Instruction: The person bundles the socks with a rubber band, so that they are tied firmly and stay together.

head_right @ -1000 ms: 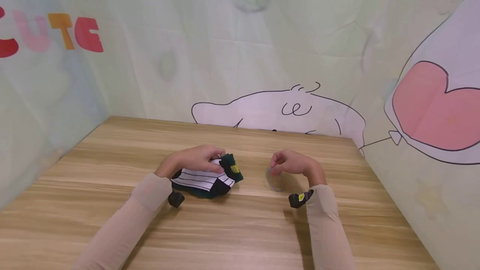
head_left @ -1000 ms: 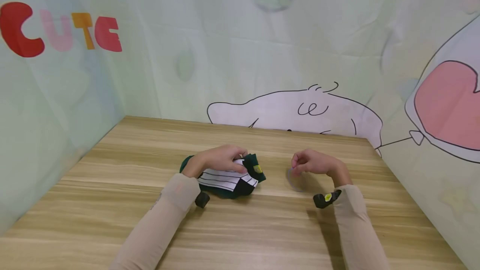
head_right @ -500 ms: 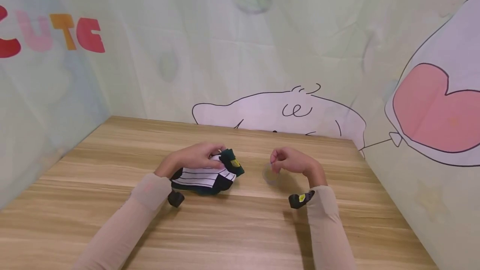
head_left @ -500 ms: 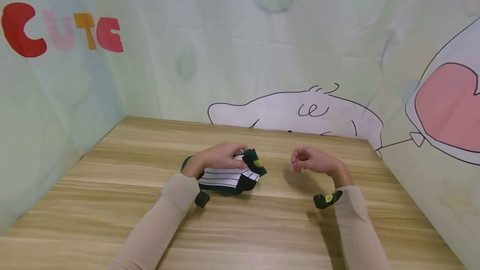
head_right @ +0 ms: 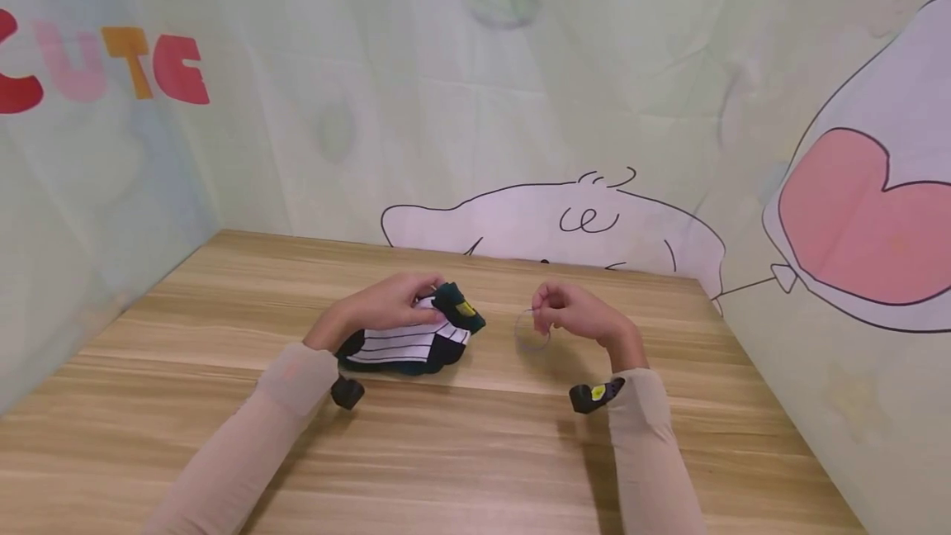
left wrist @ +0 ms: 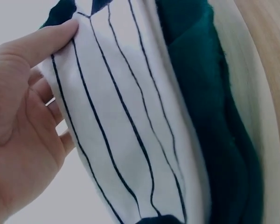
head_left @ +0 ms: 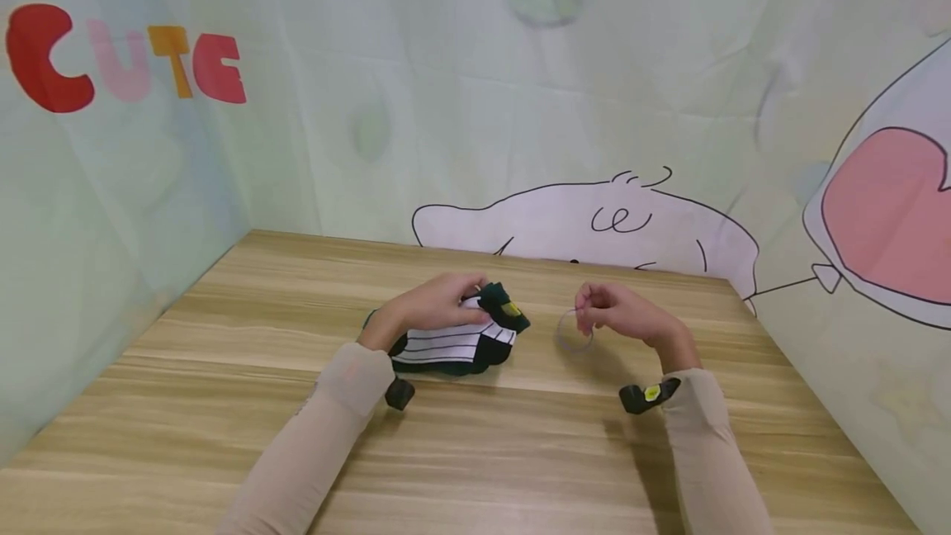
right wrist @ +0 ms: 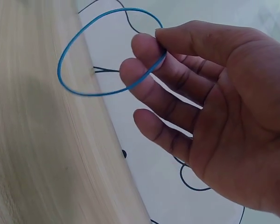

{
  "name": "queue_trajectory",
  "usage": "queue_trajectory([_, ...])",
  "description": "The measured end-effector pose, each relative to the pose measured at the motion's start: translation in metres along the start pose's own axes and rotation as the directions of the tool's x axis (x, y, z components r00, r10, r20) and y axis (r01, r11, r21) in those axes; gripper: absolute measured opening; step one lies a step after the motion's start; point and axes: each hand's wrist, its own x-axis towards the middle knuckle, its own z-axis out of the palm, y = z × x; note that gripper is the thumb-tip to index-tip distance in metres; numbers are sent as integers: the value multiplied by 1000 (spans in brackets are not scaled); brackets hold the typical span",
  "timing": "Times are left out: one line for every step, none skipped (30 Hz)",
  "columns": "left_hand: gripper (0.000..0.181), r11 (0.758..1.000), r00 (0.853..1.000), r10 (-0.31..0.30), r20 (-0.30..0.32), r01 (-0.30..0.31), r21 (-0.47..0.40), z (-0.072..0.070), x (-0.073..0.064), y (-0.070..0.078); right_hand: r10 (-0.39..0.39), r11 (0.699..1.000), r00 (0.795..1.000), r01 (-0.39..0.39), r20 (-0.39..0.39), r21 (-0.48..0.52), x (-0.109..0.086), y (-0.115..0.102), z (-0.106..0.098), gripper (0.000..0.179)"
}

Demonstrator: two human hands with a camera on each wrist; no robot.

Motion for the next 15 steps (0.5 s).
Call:
queue_trajectory([25,1000,1000,0,-14,0,1,0,0,0,3,1000,1000,-3,-11,7,0,-1,0,9])
queue_trajectory([26,1000,1000,-1,-29,1,3,0,0,1,5,1000,1000,-5,-26,12,1,-2,0,8])
queue_trajectory([27,1000,999,-2,-45,2,1,0,0,1,1,1000,999,-1,-39,19,1,-2,0,9])
queue_trajectory([28,1000,998,-6,-61,6,3,0,1,2,-4,1000,999,5,-54,25,1,-3,0,10])
queue_trajectory([30,1000,997,-10,-75,10,-2,0,1,2,-13,999,997,15,-70,33,2,-3,0,11])
queue_trajectory([31,1000,996,-13,-89,12,-8,0,1,3,-15,999,996,19,-89,43,2,-3,0,10])
queue_trajectory([32,1000,995,-16,-101,15,-12,0,1,3,-30,998,994,35,-106,52,3,-3,0,11])
queue_trajectory([33,1000,993,-21,-113,20,-12,-1,1,3,-47,997,992,55,-119,61,3,-4,0,12])
queue_trajectory([34,1000,992,-26,-125,25,-14,-1,1,4,-62,994,989,73,-131,78,4,-4,0,12])
queue_trajectory([35,1000,990,-29,-136,27,-13,-2,0,4,-74,992,987,88,-141,93,4,-5,1,11])
queue_trajectory([35,999,989,-29,-147,27,-20,-2,0,5,-89,988,985,106,-148,110,4,-6,1,12])
queue_trajectory([35,999,987,-31,-159,27,-24,-3,0,5,-98,985,983,119,-155,128,4,-7,1,12])
queue_trajectory([35,999,985,-31,-168,26,-28,-3,0,5,-112,980,981,135,-158,143,3,-8,1,13])
queue_trajectory([35,999,983,-29,-179,23,-35,-4,0,6,-123,975,979,149,-160,163,3,-9,1,14])
queue_trajectory([35,999,981,-23,-191,15,-43,-4,0,6,-133,970,978,163,-163,183,2,-11,1,14])
